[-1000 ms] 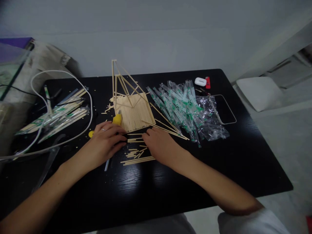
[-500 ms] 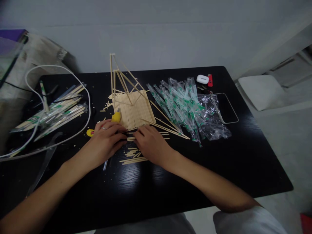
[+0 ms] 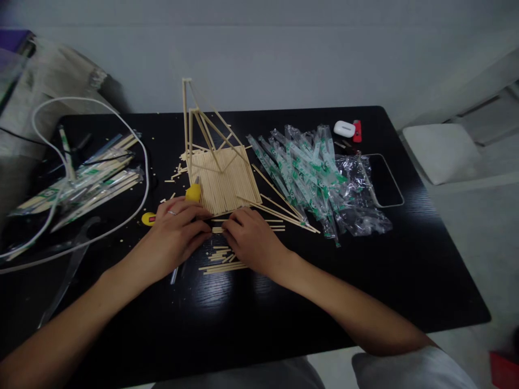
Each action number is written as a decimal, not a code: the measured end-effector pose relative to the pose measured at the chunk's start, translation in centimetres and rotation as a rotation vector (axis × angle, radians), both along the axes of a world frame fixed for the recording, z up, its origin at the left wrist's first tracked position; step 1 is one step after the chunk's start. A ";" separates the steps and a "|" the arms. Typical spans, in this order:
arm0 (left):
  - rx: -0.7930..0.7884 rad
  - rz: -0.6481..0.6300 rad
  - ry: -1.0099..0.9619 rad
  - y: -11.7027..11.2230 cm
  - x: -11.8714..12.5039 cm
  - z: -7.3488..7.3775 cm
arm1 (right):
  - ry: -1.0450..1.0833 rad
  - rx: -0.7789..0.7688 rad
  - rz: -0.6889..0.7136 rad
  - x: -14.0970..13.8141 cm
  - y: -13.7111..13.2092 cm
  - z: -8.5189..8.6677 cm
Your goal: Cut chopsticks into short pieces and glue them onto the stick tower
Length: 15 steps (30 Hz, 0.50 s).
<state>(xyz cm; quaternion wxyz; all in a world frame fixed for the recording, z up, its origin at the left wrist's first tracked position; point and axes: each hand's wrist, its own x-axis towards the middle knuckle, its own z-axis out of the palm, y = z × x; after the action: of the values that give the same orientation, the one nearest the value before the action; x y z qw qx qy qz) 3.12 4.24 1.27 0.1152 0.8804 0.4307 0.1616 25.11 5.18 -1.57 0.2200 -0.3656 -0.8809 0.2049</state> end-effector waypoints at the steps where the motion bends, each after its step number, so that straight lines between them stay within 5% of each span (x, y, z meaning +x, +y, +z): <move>1: 0.000 0.006 0.000 0.0 0.0 0.0 | 0.012 0.004 -0.001 0.0 0.0 0.0; 15: 0.019 0.009 0.003 0.0 0.0 -0.1 | 0.045 0.010 -0.006 0.0 -0.2 -0.2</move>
<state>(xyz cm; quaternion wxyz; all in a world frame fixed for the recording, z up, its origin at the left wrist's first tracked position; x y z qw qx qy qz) 3.10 4.26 1.19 0.1053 0.8798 0.4332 0.1649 25.08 5.02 -1.77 0.2424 -0.3626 -0.8756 0.2078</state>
